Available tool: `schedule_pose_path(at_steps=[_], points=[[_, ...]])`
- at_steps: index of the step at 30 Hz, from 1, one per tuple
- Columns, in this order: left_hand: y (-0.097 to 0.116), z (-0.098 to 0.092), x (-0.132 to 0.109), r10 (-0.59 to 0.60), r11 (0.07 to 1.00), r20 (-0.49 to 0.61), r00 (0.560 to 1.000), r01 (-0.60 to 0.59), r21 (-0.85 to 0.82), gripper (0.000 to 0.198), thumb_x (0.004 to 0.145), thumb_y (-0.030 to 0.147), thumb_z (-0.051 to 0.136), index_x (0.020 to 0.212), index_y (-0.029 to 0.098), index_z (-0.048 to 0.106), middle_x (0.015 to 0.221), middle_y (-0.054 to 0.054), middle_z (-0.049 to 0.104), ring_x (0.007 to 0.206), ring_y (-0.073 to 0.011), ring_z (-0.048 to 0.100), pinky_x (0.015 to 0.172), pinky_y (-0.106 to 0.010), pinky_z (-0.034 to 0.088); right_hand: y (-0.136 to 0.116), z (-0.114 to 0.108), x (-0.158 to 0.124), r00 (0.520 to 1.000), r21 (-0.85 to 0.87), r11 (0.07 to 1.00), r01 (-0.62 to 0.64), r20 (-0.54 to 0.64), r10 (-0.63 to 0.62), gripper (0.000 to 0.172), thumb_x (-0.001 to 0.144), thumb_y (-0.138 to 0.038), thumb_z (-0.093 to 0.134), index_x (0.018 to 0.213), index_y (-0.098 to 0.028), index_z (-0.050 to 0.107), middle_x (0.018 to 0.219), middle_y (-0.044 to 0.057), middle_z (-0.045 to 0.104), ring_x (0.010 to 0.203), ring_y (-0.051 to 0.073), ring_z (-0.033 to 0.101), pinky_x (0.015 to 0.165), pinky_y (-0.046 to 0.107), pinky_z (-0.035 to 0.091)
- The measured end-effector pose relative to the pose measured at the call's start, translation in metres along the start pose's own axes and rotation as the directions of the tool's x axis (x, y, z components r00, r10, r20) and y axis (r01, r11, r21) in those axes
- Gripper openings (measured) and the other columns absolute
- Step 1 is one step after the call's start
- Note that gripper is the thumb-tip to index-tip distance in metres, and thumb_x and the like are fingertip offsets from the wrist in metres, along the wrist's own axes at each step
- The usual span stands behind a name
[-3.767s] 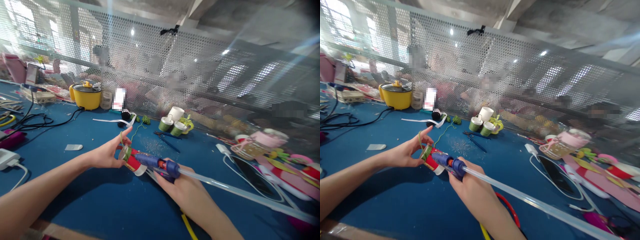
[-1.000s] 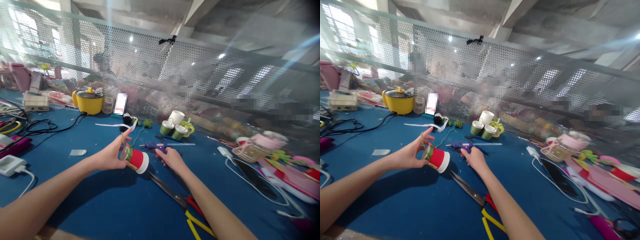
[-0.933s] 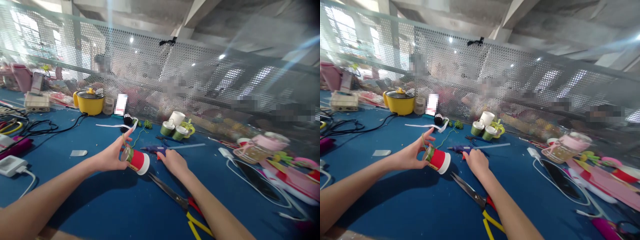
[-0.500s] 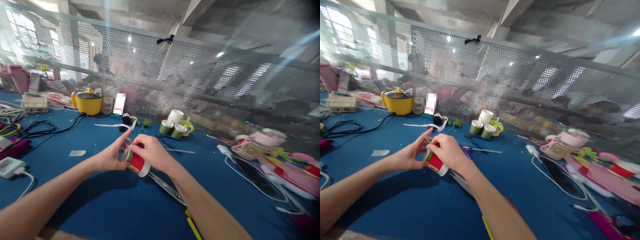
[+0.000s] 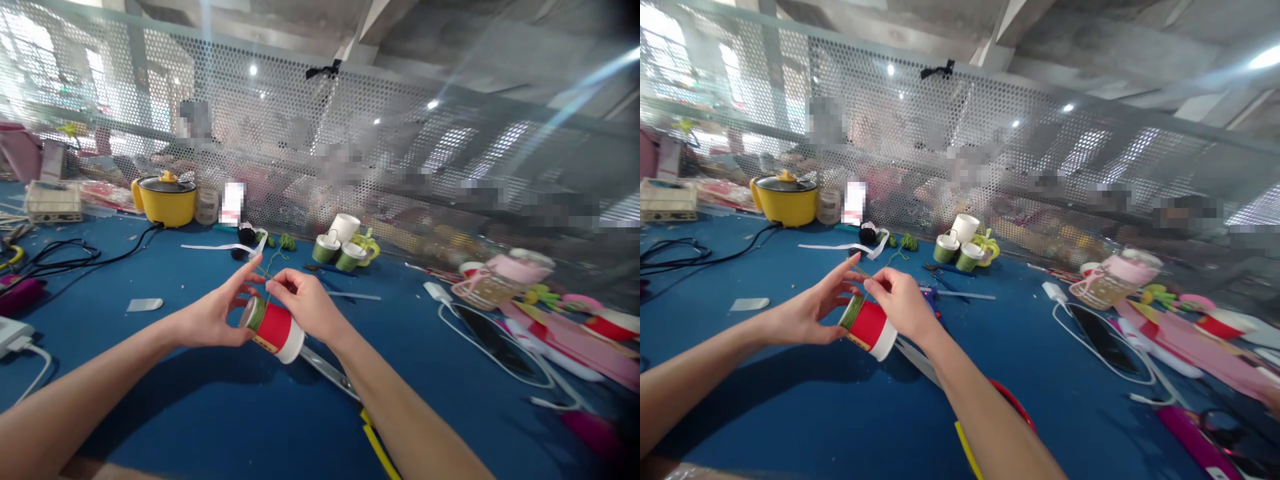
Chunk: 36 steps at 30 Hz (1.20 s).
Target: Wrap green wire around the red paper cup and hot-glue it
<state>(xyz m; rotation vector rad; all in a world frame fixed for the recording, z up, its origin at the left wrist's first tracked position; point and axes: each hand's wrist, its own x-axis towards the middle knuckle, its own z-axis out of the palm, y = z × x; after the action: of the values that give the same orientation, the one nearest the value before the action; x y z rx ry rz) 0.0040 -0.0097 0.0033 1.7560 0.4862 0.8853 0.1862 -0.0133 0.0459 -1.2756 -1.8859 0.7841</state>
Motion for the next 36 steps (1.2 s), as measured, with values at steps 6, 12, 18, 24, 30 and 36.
schedule_pose_path(at_steps=[6,12,18,24,30,36], points=[[0.003,0.000,-0.002,0.084,0.993,0.022,0.996,-0.085,0.077,0.100,0.069,0.006,0.061,0.145,0.034,0.003,0.140,-0.011,0.029,0.122,-0.0259,0.042,0.102,-0.045,0.038,0.002,0.001,-0.003,0.997,-0.012,1.000,-0.024,0.075,0.025,0.018,0.083,-0.030,0.051,0.069,-0.019,0.049,0.064,-0.003,0.051,0.059,0.012,0.045,0.055,0.025,0.037],[0.010,0.000,-0.005,0.117,0.972,0.061,0.991,-0.127,0.198,0.098,0.071,0.007,0.061,0.145,0.034,0.003,0.144,-0.011,0.025,0.121,-0.0251,0.042,0.104,-0.045,0.037,-0.001,-0.002,-0.007,0.977,-0.200,0.977,-0.071,0.186,0.109,0.021,0.091,-0.029,0.040,0.072,-0.021,0.039,0.067,-0.003,0.049,0.060,0.012,0.045,0.056,0.025,0.034],[0.005,-0.001,-0.004,0.064,0.993,0.062,0.996,-0.070,0.095,0.096,0.073,0.011,0.064,0.145,0.034,0.004,0.146,-0.012,0.022,0.125,-0.0264,0.040,0.106,-0.046,0.035,0.001,-0.002,-0.011,0.983,-0.265,0.963,-0.053,0.156,0.097,0.019,0.093,-0.026,0.036,0.074,-0.022,0.037,0.067,-0.003,0.048,0.063,0.013,0.047,0.058,0.026,0.034],[0.000,-0.002,0.000,-0.183,0.977,0.002,0.983,0.182,-0.108,0.110,0.063,0.021,0.076,0.144,0.032,0.004,0.125,-0.012,0.042,0.107,-0.0260,0.053,0.093,-0.047,0.044,0.003,0.006,-0.013,0.994,-0.444,0.893,-0.073,0.035,0.099,0.016,0.093,-0.026,0.036,0.079,-0.021,0.040,0.063,-0.001,0.053,0.059,0.015,0.052,0.055,0.025,0.032],[0.005,0.003,0.001,-0.355,0.930,-0.087,0.931,0.343,-0.131,0.100,0.065,0.024,0.072,0.144,0.026,0.011,0.105,-0.008,0.049,0.094,-0.0218,0.054,0.078,-0.040,0.046,-0.004,0.015,-0.015,0.995,-0.590,0.805,-0.059,0.033,0.097,0.011,0.093,-0.022,0.035,0.090,-0.018,0.045,0.069,0.006,0.063,0.064,0.020,0.059,0.054,0.026,0.029],[0.005,0.002,0.002,-0.340,0.935,-0.088,0.936,0.328,-0.132,0.092,0.069,0.020,0.066,0.143,0.025,0.012,0.101,-0.005,0.049,0.089,-0.0174,0.051,0.077,-0.036,0.043,-0.001,0.014,-0.017,0.999,-0.598,0.802,0.001,0.039,0.028,0.010,0.092,-0.022,0.037,0.086,-0.020,0.044,0.068,0.005,0.061,0.061,0.020,0.057,0.054,0.027,0.030]])
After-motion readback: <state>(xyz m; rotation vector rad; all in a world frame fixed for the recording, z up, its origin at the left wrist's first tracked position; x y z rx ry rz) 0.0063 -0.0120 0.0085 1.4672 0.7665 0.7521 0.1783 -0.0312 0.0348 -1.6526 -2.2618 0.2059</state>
